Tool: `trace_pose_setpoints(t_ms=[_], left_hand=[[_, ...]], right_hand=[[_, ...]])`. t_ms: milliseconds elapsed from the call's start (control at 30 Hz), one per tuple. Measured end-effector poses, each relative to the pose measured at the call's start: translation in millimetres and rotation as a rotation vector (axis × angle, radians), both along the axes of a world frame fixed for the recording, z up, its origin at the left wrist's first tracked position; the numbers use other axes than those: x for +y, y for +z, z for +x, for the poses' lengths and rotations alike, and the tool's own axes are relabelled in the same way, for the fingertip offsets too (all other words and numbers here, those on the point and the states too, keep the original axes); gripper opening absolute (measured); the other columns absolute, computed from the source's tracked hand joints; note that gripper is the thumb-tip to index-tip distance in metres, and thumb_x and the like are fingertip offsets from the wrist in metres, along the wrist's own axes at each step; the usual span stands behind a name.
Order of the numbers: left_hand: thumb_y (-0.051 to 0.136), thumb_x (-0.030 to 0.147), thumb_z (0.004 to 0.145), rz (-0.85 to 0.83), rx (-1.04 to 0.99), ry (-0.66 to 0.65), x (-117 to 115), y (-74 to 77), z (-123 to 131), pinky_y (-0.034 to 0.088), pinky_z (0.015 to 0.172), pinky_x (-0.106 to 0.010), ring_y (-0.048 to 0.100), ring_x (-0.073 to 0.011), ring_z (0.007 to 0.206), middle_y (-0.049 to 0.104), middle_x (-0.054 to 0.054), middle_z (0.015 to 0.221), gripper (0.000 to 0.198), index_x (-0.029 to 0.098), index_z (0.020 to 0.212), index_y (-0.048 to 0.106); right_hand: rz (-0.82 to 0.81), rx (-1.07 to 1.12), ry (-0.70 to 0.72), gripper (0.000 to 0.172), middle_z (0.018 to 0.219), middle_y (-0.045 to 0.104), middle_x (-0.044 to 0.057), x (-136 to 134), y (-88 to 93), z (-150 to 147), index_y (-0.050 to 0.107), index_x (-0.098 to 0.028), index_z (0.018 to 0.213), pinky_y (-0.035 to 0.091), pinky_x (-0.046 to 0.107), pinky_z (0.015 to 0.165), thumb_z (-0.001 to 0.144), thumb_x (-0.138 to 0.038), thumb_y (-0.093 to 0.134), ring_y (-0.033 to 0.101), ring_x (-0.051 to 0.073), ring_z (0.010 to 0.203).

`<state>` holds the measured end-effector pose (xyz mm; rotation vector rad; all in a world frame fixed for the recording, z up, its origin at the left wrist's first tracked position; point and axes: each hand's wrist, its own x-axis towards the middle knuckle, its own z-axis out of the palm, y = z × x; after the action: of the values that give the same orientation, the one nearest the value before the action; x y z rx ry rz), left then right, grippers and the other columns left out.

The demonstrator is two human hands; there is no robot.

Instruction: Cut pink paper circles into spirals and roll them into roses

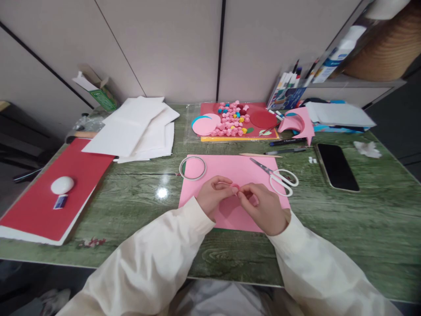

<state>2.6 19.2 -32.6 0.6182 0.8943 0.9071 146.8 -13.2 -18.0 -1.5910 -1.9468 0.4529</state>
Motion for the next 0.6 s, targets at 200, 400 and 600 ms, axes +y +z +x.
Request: trace_pose_setpoints(t_ms=[200,400,600], left_hand=[[0.074,0.016,0.052,-0.040,-0.042,-0.001,-0.4,3.4,1.1,0.042,0.061,-0.023,0.059,-0.0097,0.058,0.066,-0.002,0.063,0.030,0.013,0.075,0.055],[0.073,0.012,0.053,-0.109,-0.128,-0.017,-1.6,6.9,1.0,0.042,0.061,-0.022,0.060,-0.0094,0.059,0.066,-0.002,0.063,0.029,0.013,0.075,0.055],[0.073,0.009,0.053,-0.122,-0.152,-0.009,-2.3,6.0,2.8,0.043,0.063,-0.022,0.061,-0.0097,0.060,0.067,-0.002,0.063,0.029,0.013,0.076,0.054]], right_hand=[[-0.058,0.041,-0.003,0.007,0.068,0.062,0.000,0.4,1.7,-0.6,0.054,-0.020,0.072,0.041,0.026,0.062,0.075,-0.022,0.048,0.056,0.016,0.066],[-0.151,0.195,-0.014,0.006,0.063,0.057,-0.002,2.1,3.8,-1.5,0.052,-0.020,0.069,0.041,0.023,0.058,0.074,-0.020,0.048,0.053,0.013,0.059],[-0.175,0.271,-0.074,0.006,0.061,0.056,-0.002,1.6,1.9,-1.3,0.053,-0.019,0.067,0.040,0.023,0.057,0.072,-0.020,0.049,0.052,0.013,0.058]])
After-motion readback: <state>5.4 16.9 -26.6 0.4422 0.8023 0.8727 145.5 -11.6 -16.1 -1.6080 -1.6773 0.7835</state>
